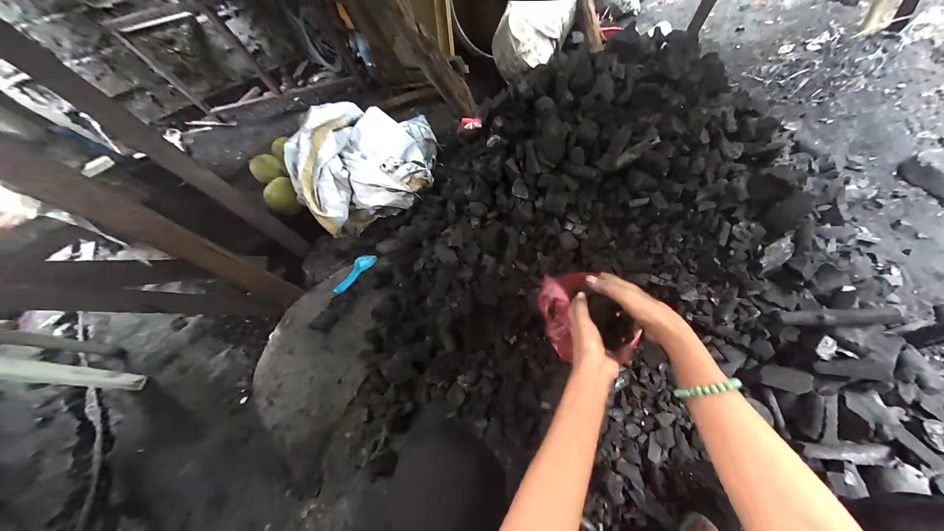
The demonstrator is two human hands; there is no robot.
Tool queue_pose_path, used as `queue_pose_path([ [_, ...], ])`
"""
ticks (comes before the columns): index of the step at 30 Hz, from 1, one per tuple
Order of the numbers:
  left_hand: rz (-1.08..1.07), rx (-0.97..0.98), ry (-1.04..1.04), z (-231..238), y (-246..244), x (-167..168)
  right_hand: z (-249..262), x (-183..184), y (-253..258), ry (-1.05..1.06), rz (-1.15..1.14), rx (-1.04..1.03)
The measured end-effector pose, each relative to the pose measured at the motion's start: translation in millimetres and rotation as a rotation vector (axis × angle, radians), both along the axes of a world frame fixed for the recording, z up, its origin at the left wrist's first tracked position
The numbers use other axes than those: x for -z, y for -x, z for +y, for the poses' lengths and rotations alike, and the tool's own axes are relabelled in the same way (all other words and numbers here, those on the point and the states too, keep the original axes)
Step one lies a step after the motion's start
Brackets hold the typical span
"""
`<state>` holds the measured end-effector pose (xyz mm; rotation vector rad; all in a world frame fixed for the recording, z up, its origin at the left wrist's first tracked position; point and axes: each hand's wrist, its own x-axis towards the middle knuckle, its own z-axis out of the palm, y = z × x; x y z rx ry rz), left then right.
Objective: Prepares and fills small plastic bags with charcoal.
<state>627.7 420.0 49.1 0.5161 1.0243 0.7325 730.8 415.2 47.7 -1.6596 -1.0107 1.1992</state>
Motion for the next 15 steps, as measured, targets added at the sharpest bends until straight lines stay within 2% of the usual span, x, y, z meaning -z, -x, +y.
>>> queue_pose_path([
  [2, 0.016, 0.048, 0.127, 23, 6, 16, 22, 24, -2, 0.091, 0.016, -0.056],
  [4, 0.089, 0.097, 0.194, 35, 11, 30, 34, 43, -4, 0.143, -0.071, -0.082],
  [9, 0.183, 0.224, 0.154, 51, 26, 41, 44, 56, -19, 0.219, -0.256, -0.196],
  [12, 0.404, 0.435, -0.058, 55, 40, 45, 43, 60, -18, 0.200, -0.490, -0.261],
  [15, 0.979, 0.766, -0.477, 51, 54, 30, 37, 62, -4, 0.217, -0.645, -0.196],
])
